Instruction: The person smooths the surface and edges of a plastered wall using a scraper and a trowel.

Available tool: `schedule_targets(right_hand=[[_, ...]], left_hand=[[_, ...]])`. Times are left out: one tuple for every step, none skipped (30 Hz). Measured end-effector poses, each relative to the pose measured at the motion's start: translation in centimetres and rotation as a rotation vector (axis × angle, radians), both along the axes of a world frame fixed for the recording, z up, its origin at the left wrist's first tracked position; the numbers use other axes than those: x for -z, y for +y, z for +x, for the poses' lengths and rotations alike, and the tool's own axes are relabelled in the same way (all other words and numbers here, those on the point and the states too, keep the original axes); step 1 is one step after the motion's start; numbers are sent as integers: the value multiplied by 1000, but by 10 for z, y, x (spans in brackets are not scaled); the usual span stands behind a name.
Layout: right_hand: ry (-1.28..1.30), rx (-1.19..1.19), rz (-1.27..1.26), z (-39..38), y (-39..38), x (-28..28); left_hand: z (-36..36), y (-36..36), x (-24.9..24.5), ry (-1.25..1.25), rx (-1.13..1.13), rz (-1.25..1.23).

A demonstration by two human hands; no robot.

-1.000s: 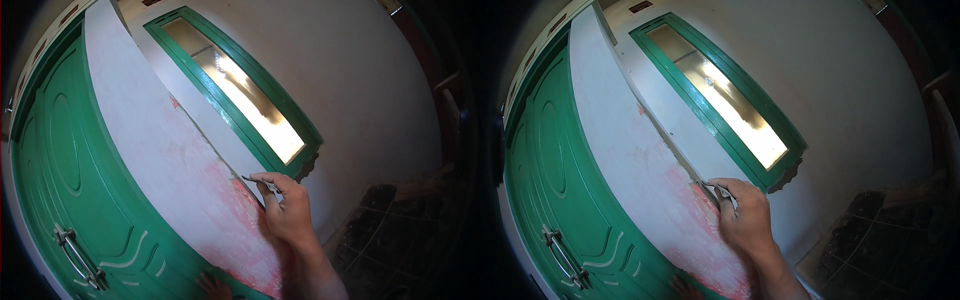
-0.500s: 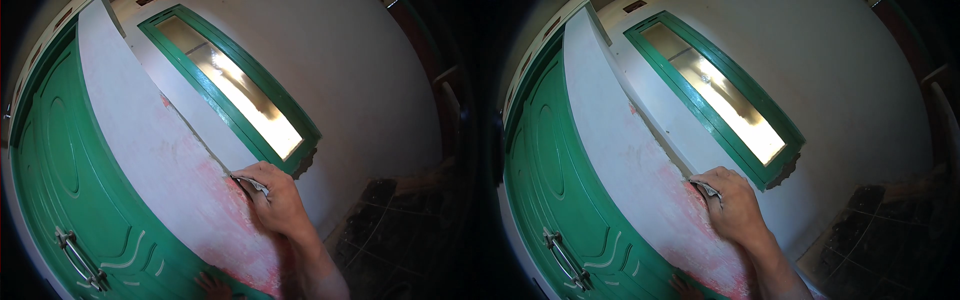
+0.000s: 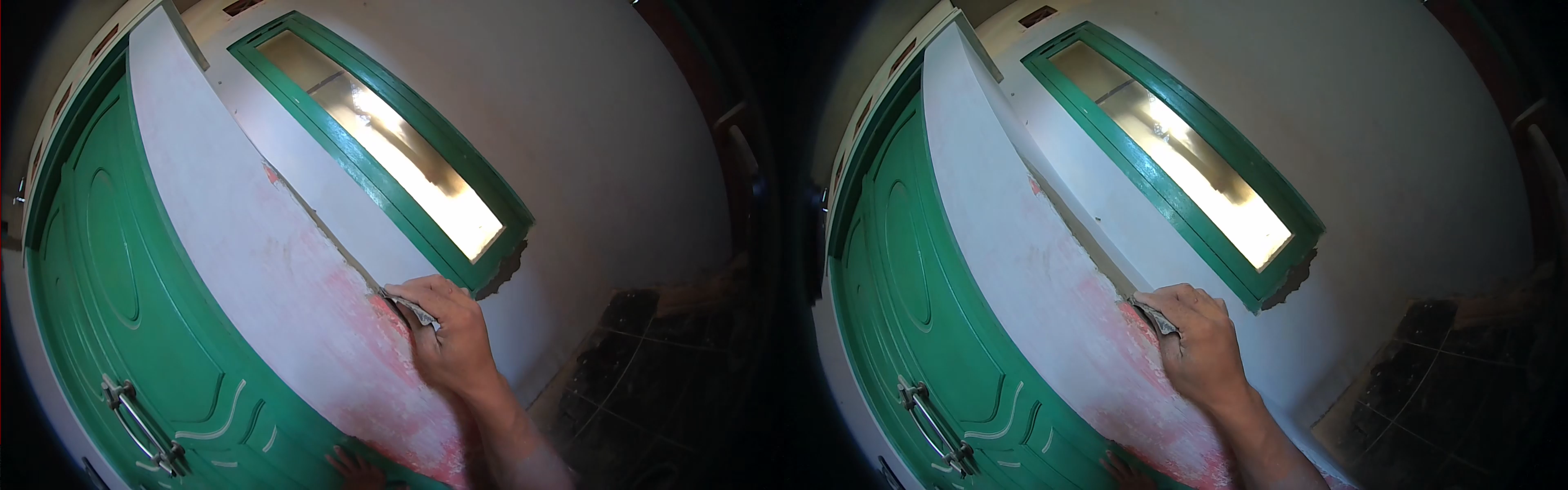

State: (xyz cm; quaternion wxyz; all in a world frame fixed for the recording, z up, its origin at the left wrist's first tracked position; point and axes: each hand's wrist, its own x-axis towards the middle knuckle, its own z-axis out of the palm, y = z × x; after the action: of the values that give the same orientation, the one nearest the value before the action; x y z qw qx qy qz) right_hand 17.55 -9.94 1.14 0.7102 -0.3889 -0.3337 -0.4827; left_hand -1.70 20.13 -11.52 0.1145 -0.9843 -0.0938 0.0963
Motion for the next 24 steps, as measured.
schedule_targets(right_hand=[[-12, 6, -10, 1, 0, 0], [-22, 12, -20, 3, 0, 1], [-32, 20, -32, 5, -2, 1], [-27, 40, -69, 3, -7, 1], [-21, 61, -105, -1, -15, 0], [-15, 82, -140, -3, -19, 1], [-11, 81, -147, -4, -21, 2], [-8, 79, -152, -4, -21, 4], [-6, 78, -157, -4, -22, 5], [5, 78, -117, -5, -20, 4], [18, 77, -78, -6, -17, 2], [32, 75, -38, -7, -15, 1], [24, 74, -30, -6, -14, 0], [16, 69, -22, -6, -12, -2], [7, 64, -15, -6, -10, -3], [0, 27, -23, -4, -7, -2], [-7, -10, -31, -1, -4, -1], [-13, -45, -40, 0, -3, 0], [-15, -27, -57, 0, -5, 0], [-16, -10, -76, -1, -10, -1], [-17, 9, -94, -1, -13, 0], [-13, -10, -110, -1, -16, 2], [-10, -28, -123, 0, -19, 4], [-8, -44, -135, 1, -21, 4]], left_hand=[[-1, 12, 11, -58, 26, 16], [-1, 11, 13, -116, 53, 32], [0, 10, 13, -86, 16, 66], [2, 8, 13, -55, -19, 99], [2, 2, 11, -24, -54, 132], [1, 0, 11, -31, -37, 111], [-1, -1, 8, -41, -20, 91], [-2, -1, 6, -52, -4, 72], [0, -1, 5, -48, 8, 71], [1, -1, 5, -44, 19, 69], [2, -1, 5, -38, 30, 67], [2, 0, 5, -32, 40, 66], [1, 1, 5, -26, 48, 66], [0, 3, 5, -20, 53, 66], [-2, 6, 8, -43, 47, 101], [-2, 9, 15, -66, 42, 136], [-1, 11, 17, -88, 38, 172], [0, 12, 16, -62, 19, 165], [1, 12, 15, -37, 0, 155], [3, 11, 16, -11, -19, 144], [3, 15, 19, -25, -3, 122], [2, 22, 24, -39, 14, 102], [1, 18, 19, -54, 30, 86], [1, 13, 15, -40, 25, 71]])
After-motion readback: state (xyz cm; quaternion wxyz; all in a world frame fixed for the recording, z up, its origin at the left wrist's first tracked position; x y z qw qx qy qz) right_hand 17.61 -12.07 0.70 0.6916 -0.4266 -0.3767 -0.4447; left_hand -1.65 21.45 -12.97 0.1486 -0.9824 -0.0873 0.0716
